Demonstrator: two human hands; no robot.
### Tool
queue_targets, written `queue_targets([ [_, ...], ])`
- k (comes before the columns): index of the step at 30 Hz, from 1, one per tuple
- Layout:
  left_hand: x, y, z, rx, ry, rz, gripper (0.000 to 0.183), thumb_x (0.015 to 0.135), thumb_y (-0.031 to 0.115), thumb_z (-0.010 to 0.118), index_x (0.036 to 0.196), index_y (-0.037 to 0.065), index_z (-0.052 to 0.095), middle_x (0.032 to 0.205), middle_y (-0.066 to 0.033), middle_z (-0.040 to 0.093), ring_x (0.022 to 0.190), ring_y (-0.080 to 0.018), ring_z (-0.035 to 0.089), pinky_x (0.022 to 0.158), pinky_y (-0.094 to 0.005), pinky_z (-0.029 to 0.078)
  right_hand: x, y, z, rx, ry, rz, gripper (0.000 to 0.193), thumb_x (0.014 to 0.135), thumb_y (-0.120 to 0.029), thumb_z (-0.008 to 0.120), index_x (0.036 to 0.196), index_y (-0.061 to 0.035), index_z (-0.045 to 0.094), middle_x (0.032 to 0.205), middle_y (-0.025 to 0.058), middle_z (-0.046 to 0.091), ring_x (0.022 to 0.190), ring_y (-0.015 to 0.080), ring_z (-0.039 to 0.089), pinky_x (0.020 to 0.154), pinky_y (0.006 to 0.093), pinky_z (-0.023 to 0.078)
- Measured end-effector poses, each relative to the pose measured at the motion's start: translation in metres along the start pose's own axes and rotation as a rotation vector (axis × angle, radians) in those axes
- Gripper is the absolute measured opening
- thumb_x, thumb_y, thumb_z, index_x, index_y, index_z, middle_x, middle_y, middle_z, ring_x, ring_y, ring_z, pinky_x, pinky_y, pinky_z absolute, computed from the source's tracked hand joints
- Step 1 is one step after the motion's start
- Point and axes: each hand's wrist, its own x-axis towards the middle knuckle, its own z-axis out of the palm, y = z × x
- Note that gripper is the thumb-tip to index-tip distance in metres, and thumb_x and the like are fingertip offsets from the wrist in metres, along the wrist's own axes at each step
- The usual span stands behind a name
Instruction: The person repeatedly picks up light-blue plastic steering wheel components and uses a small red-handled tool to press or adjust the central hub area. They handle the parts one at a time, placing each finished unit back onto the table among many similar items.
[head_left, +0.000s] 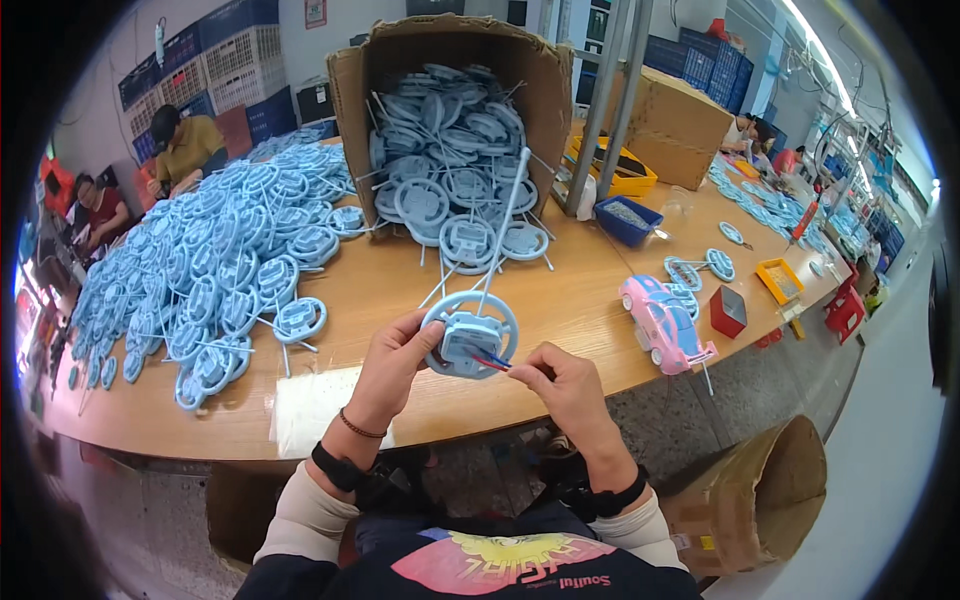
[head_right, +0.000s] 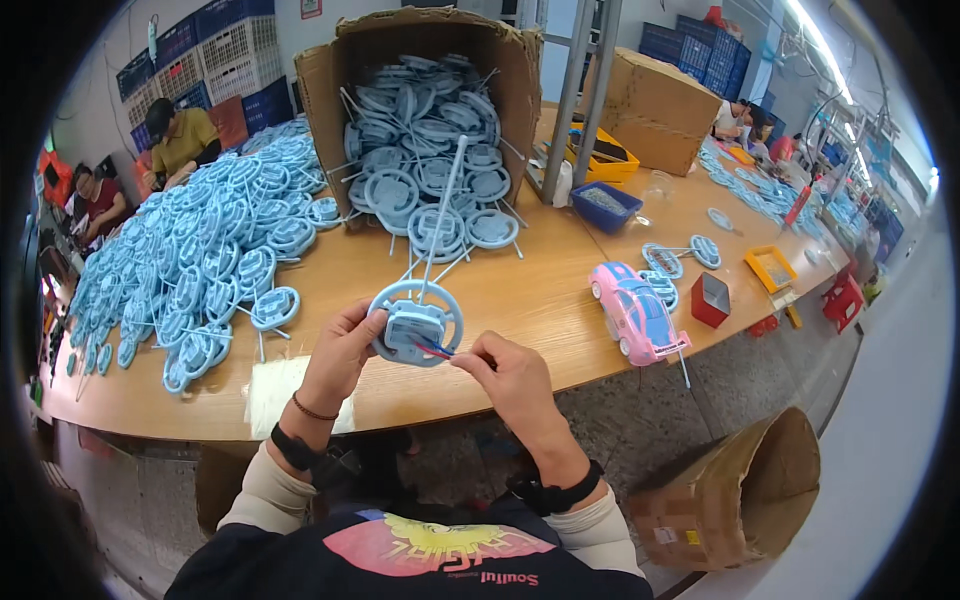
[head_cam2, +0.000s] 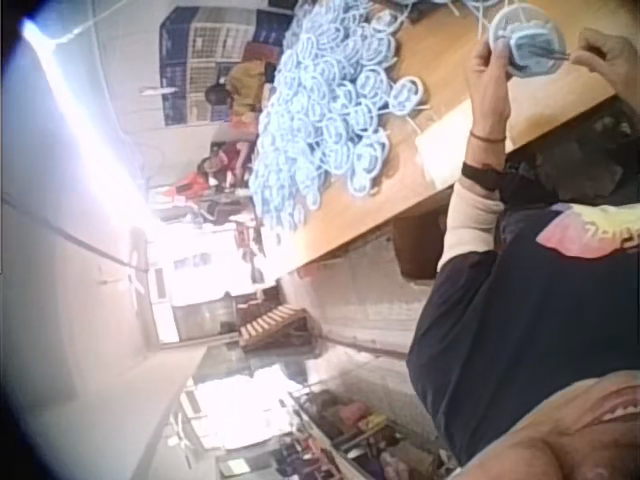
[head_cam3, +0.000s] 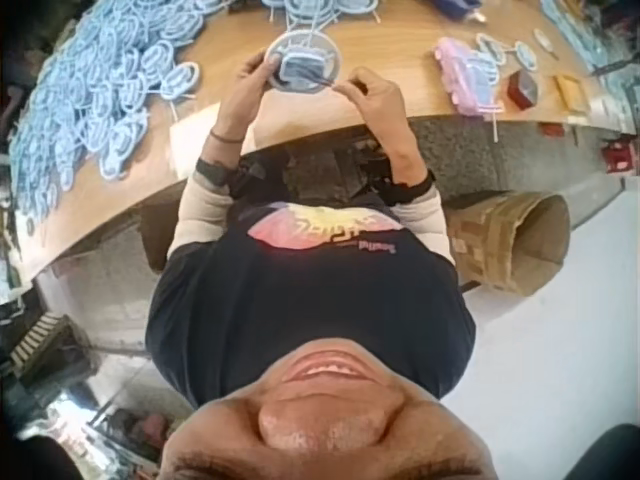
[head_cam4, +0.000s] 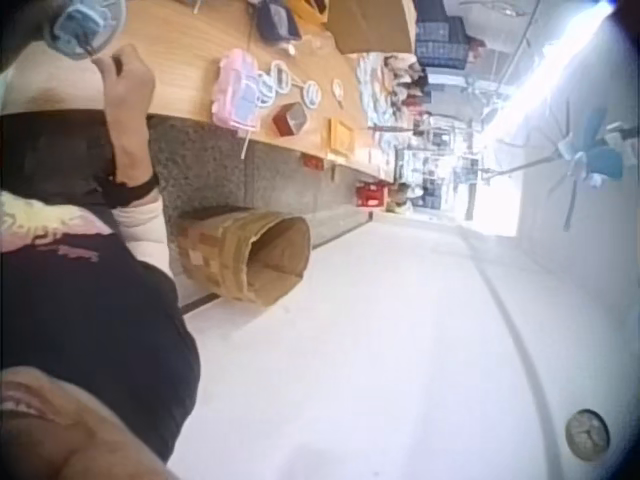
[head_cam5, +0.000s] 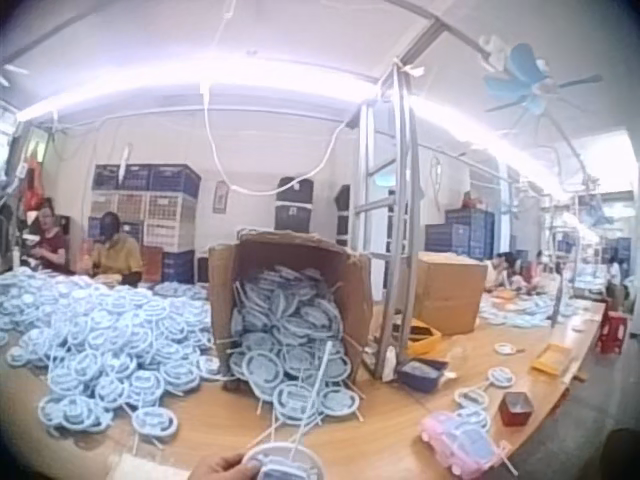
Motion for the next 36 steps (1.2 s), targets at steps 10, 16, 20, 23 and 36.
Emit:
queue_targets([
  [10,0.008,-0.013,0.006,-0.122,-0.022,-0.056,0.024,0.089,0.017,0.052,0.105,0.000,0.056,0.093,-0.0038,0.060,0.083,-0.0107,0.057,0.075,-0.0266,0.048,0.013,-0.006,-0.012,-0.050,-0.099,0.015,0.024,0.074,-0.023,0.069,0.071,-0.0017,0.058,0.056,0.0049,0.054,0.050,0.0106,0.048,0.047,0.0253,0.036],
  [16,0.002,-0.013,0.005,-0.166,-0.091,-0.057,0.028,0.092,0.023,0.045,0.105,-0.001,0.054,0.097,-0.0080,0.061,0.090,-0.0174,0.059,0.081,-0.0316,0.047,0.011,0.004,-0.006,-0.052,-0.119,-0.029,0.031,0.074,-0.031,0.066,0.067,-0.0037,0.053,0.056,0.0095,0.054,0.051,0.0226,0.053,0.049,0.0330,0.038],
  [20,0.002,-0.023,0.010,-0.329,-0.153,-0.189,0.038,0.093,0.031,0.040,0.110,-0.001,0.050,0.104,-0.0101,0.058,0.097,-0.0206,0.056,0.087,-0.0348,0.045,0.007,0.012,0.001,0.044,-0.123,0.005,0.033,0.074,-0.033,0.066,0.066,-0.0035,0.053,0.056,0.0100,0.054,0.050,0.0227,0.052,0.048,0.0328,0.037],
  [23,0.000,-0.032,0.001,-0.332,-0.137,-0.190,0.040,0.093,0.033,0.039,0.113,0.000,0.048,0.107,-0.0103,0.057,0.099,-0.0205,0.055,0.088,-0.0345,0.044,0.006,0.016,0.008,0.052,-0.154,0.049,0.033,0.075,-0.033,0.066,0.067,-0.0033,0.053,0.056,0.0105,0.054,0.050,0.0229,0.052,0.048,0.0328,0.037],
  [36,0.111,0.051,-0.125,-0.225,0.083,0.365,0.036,0.092,0.025,0.042,0.121,0.004,0.043,0.117,-0.0090,0.052,0.106,-0.0243,0.052,0.091,-0.0342,0.042,0.003,0.079,0.023,0.119,-0.112,0.182,0.030,0.075,-0.029,0.066,0.070,-0.0017,0.056,0.056,0.0089,0.053,0.051,0.0175,0.050,0.049,0.0303,0.039],
])
